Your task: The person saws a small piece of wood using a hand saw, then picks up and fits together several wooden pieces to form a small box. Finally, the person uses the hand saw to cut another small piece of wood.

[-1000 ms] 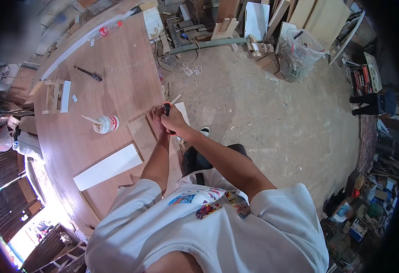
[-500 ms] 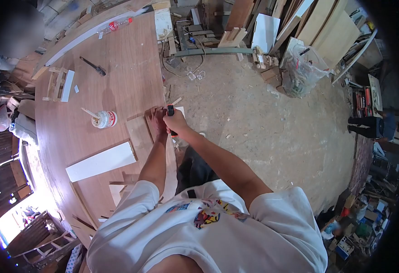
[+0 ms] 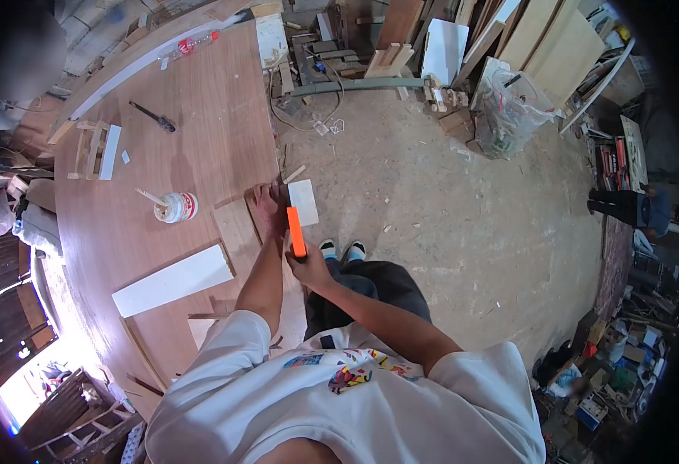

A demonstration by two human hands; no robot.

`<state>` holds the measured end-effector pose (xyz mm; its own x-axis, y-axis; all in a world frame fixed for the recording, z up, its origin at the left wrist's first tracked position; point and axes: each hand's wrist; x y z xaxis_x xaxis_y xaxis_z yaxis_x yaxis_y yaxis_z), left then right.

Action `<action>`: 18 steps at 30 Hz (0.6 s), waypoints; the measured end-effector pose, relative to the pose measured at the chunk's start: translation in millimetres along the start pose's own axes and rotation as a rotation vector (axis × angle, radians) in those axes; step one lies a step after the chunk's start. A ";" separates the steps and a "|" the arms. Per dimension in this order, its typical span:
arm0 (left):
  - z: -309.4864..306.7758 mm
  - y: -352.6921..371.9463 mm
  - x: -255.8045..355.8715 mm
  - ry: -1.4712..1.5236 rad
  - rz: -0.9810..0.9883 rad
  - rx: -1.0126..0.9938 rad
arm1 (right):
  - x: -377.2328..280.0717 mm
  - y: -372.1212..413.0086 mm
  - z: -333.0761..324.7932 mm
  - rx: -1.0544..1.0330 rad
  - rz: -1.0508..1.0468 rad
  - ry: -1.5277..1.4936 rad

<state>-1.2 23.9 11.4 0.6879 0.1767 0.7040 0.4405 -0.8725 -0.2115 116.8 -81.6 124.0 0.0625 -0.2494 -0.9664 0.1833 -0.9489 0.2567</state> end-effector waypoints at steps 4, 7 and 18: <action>4.8 -3.0 -1.2 0.049 -0.035 0.023 | 12.8 22.0 -1.3 0.055 -0.131 -0.022; 4.4 -0.7 -3.5 -0.064 -0.013 0.005 | -25.7 5.7 -10.0 -0.075 0.162 -0.052; 9.6 -1.3 -11.7 -0.212 0.225 0.003 | -165.6 -0.3 -35.7 -0.083 0.308 -0.089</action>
Point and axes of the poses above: each hand's wrist, its own y-axis away from the middle knuckle, its own z-axis out of the palm, x = y × z
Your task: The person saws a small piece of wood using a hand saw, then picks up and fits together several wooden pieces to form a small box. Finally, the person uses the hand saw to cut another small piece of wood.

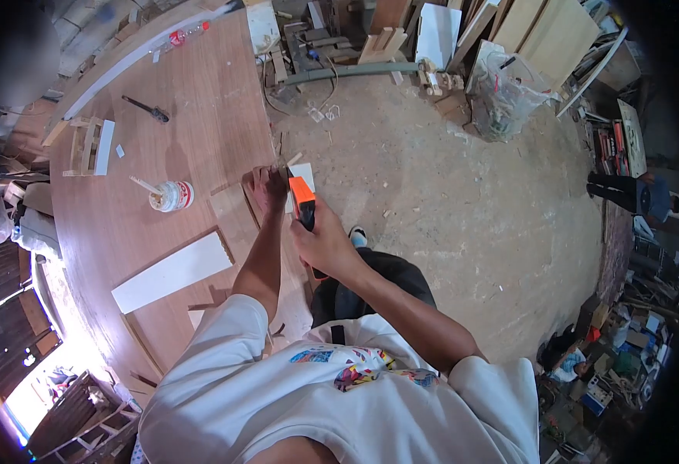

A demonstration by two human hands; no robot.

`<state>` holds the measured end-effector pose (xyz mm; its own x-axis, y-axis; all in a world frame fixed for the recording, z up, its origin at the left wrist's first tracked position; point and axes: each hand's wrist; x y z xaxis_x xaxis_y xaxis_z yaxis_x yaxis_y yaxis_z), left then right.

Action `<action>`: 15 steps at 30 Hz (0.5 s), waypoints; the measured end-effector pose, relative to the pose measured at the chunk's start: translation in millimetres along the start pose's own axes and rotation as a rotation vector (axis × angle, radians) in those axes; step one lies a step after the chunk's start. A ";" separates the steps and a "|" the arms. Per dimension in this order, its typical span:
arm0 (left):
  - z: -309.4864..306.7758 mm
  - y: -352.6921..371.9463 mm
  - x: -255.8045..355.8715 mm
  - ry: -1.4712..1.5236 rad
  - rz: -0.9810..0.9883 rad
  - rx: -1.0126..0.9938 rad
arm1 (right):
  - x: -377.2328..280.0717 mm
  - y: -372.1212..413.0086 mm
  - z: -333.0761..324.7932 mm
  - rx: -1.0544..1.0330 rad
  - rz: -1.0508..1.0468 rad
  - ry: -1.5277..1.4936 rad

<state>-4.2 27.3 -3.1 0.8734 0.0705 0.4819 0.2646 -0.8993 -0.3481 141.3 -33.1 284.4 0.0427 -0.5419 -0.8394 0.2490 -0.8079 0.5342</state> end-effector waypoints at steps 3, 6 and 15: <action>-0.2 0.5 1.7 0.073 -0.094 -0.019 | -2.9 -4.5 5.3 0.014 0.029 -0.013; -1.2 3.6 -0.5 0.103 -0.145 -0.018 | 0.9 -22.0 14.1 0.058 -0.026 0.124; -3.2 1.5 4.1 0.125 -0.170 0.008 | 24.1 -65.4 18.6 0.023 0.058 0.165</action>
Point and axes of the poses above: each hand's wrist, its own y-axis away from the middle knuckle, its own z-axis out of the palm, x = y × z
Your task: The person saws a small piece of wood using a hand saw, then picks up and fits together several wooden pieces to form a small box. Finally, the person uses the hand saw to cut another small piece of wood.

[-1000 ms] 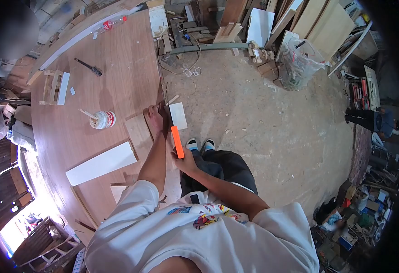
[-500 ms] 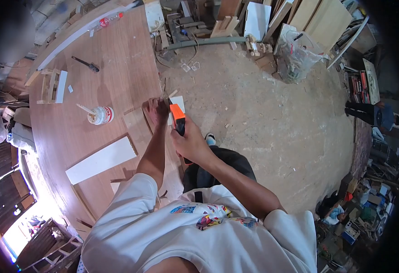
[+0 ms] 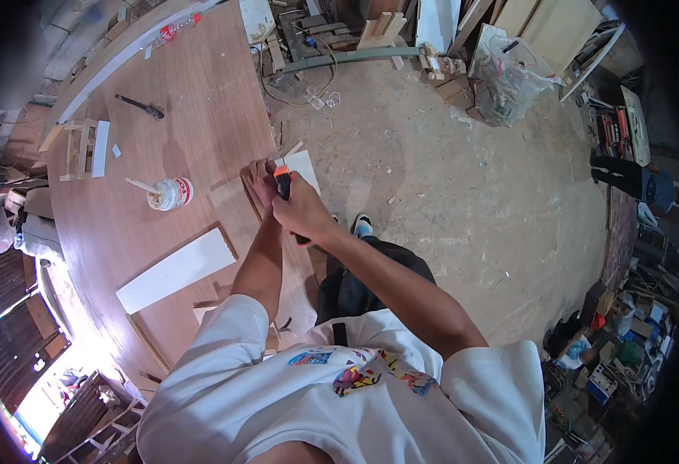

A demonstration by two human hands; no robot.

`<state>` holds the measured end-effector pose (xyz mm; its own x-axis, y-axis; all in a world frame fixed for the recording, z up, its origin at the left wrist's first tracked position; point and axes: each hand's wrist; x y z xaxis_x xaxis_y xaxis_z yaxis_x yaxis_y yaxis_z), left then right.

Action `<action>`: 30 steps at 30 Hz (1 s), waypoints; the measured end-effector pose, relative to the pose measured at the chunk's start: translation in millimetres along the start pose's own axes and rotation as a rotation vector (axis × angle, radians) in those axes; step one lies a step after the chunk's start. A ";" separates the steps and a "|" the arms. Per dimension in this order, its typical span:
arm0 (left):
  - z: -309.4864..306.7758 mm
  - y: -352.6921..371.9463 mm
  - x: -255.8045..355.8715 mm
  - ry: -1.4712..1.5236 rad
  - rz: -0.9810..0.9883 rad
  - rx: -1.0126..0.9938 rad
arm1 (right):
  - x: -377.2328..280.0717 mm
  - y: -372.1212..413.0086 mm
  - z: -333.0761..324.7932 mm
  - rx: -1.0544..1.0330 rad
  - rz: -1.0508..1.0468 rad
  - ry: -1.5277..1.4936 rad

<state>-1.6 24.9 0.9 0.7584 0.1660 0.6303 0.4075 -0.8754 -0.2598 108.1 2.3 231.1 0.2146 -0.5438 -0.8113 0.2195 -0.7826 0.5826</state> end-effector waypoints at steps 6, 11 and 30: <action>11.2 4.0 -12.7 -0.080 0.057 -0.044 | -57.5 5.5 -24.8 -0.129 0.100 -0.272; 5.2 2.2 -6.3 -0.166 0.116 -0.016 | -93.6 25.7 -42.0 -0.171 0.146 -0.260; -7.5 -4.0 13.1 0.014 0.043 0.083 | -79.7 46.0 -38.4 -0.162 0.151 -0.225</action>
Point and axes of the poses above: each hand's wrist, its own y-axis away from the middle knuckle, its own z-axis out of the palm, x = y × z
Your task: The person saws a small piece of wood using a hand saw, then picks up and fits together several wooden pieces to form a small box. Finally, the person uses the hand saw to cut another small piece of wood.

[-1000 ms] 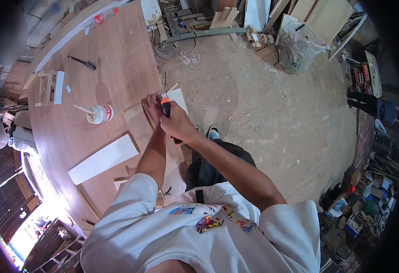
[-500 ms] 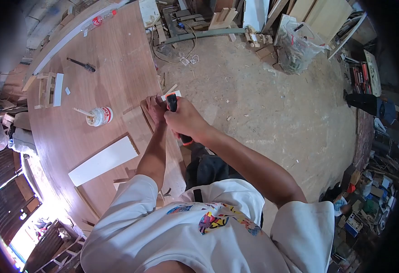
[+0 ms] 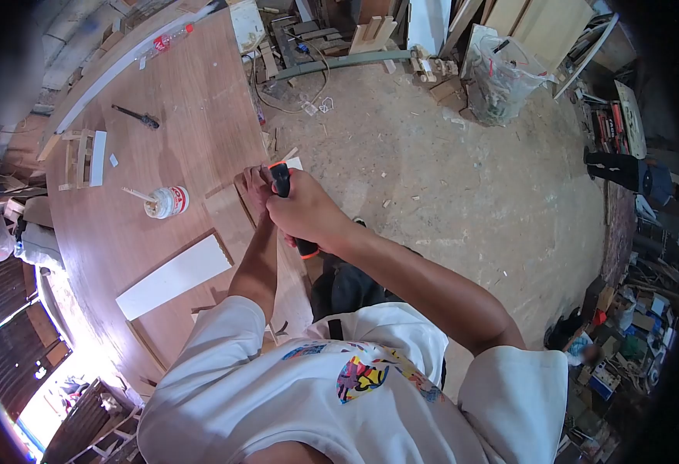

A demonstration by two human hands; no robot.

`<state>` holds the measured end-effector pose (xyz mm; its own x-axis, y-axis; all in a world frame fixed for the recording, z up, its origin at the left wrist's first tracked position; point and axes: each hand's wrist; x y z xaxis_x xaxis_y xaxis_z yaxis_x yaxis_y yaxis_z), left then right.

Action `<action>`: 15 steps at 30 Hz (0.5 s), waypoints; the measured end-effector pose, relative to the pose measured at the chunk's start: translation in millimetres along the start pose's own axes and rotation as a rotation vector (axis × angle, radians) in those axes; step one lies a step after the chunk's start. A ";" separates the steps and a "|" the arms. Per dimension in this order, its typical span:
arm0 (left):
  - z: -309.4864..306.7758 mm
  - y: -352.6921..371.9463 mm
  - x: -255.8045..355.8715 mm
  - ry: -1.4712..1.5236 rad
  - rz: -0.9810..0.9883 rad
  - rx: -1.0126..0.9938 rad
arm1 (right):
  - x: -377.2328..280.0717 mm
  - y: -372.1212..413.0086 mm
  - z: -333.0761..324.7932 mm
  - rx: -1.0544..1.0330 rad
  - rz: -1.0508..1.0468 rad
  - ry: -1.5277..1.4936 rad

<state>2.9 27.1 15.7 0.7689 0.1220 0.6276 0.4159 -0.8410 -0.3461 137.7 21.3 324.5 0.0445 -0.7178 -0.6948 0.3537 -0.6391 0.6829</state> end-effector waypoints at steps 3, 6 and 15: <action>8.0 2.2 -9.9 -0.061 -0.010 -0.062 | 54.7 -66.1 -12.1 0.128 -0.027 0.239; 16.4 3.2 -29.9 -0.089 0.142 -0.166 | 46.1 -93.1 -3.8 0.082 0.029 0.011; 15.5 5.5 -24.6 -0.037 0.058 -0.115 | -11.3 -31.1 0.7 -0.018 0.063 -0.080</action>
<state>-6.3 27.7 -12.4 0.8082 0.0892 0.5821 0.3137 -0.9017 -0.2975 125.5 49.0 311.2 -0.0076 -0.7767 -0.6298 0.3690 -0.5875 0.7202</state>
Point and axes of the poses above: each hand's wrist, its own y-axis away from the middle knuckle, its own z-axis out of the palm, x = y × z
